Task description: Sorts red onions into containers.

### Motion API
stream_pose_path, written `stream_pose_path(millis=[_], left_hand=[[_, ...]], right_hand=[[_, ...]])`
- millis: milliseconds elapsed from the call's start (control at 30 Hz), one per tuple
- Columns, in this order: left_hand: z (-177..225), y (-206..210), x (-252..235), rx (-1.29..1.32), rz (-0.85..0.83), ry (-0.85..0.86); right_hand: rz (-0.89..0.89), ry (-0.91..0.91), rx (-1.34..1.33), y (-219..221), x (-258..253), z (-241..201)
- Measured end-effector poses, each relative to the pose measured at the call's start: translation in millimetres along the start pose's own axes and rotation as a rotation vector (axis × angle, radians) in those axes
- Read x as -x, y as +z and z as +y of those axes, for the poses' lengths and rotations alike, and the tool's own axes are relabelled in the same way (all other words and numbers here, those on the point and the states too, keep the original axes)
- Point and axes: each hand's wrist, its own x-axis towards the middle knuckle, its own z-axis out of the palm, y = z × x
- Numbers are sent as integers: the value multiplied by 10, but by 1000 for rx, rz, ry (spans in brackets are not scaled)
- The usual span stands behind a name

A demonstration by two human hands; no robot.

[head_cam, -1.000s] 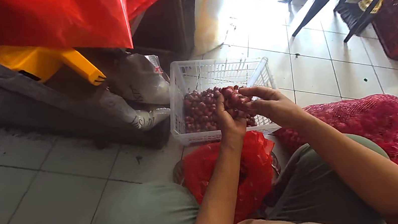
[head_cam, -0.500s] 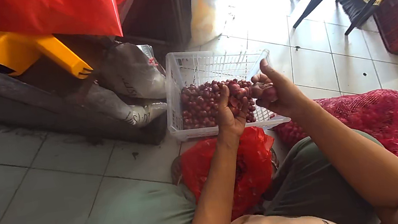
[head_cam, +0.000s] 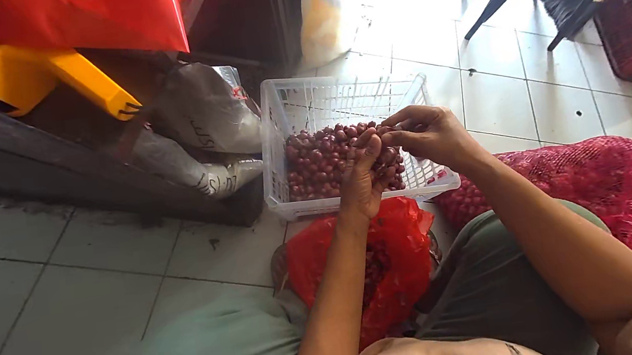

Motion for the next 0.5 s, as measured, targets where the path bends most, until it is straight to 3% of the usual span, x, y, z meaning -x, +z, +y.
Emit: stream_pose_path(millis=[133, 233, 367, 500], left_hand=[[-29, -7, -17, -28, 6, 46], [-12, -19, -12, 28, -46, -18], [39, -54, -15, 166, -147, -132], [35, -79, -36, 188, -134, -155]], right_hand=[[65, 32, -56, 29, 40, -22], [80, -26, 2, 39, 43, 29], [43, -9, -21, 40, 58, 21], [-89, -13, 21, -6, 97, -64]])
